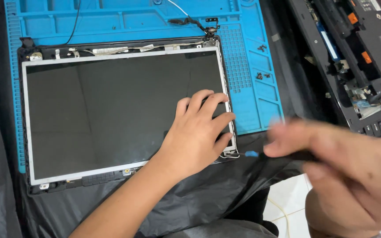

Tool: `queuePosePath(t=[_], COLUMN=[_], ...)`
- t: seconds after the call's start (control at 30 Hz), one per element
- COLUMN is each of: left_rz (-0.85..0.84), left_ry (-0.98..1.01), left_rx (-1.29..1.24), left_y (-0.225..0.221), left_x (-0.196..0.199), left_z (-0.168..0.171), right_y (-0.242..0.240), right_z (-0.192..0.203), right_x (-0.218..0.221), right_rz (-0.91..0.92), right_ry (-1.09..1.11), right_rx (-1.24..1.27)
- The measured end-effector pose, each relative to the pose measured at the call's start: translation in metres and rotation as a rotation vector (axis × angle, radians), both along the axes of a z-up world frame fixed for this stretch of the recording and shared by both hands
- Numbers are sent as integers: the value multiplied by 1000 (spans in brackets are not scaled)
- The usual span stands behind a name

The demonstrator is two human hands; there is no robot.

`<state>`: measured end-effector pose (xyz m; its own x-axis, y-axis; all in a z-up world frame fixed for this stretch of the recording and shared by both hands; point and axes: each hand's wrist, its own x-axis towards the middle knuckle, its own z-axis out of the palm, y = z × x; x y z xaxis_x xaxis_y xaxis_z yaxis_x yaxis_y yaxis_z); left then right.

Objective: The person works on a disassembled laptop at a repair bench, using a screwdriver to remove screws from the screen assembly and a pry tool to loosen the screen bezel and frame. They reposition the screen panel, handle small screws and brackets, and continue prying along the edges of the display.

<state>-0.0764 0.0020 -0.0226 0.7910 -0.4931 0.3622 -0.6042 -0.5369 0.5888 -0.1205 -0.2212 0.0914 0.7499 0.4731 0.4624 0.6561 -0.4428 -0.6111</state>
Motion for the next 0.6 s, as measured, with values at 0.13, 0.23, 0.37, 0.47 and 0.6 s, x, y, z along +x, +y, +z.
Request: queuePosePath(t=[0.13, 0.23, 0.37, 0.47, 0.6], left_rz=[-6, -16, -4, -7, -18], left_ry=[1, 2, 0, 4, -6], left_rx=[-16, -10, -23, -23, -47], left_y=[0, -1, 1, 1, 3], left_x=[-1, 0, 0, 0, 0], left_z=[0, 1, 2, 2, 0], right_y=[-42, -66, -23, -13, -18], right_z=[-8, -21, 3, 8, -2], right_x=[1, -3, 13, 14, 2], right_rz=[129, 100, 316, 403, 176], right_ry=[-59, 2, 35, 7, -91], right_rx=[-288, -353, -157, -96, -167])
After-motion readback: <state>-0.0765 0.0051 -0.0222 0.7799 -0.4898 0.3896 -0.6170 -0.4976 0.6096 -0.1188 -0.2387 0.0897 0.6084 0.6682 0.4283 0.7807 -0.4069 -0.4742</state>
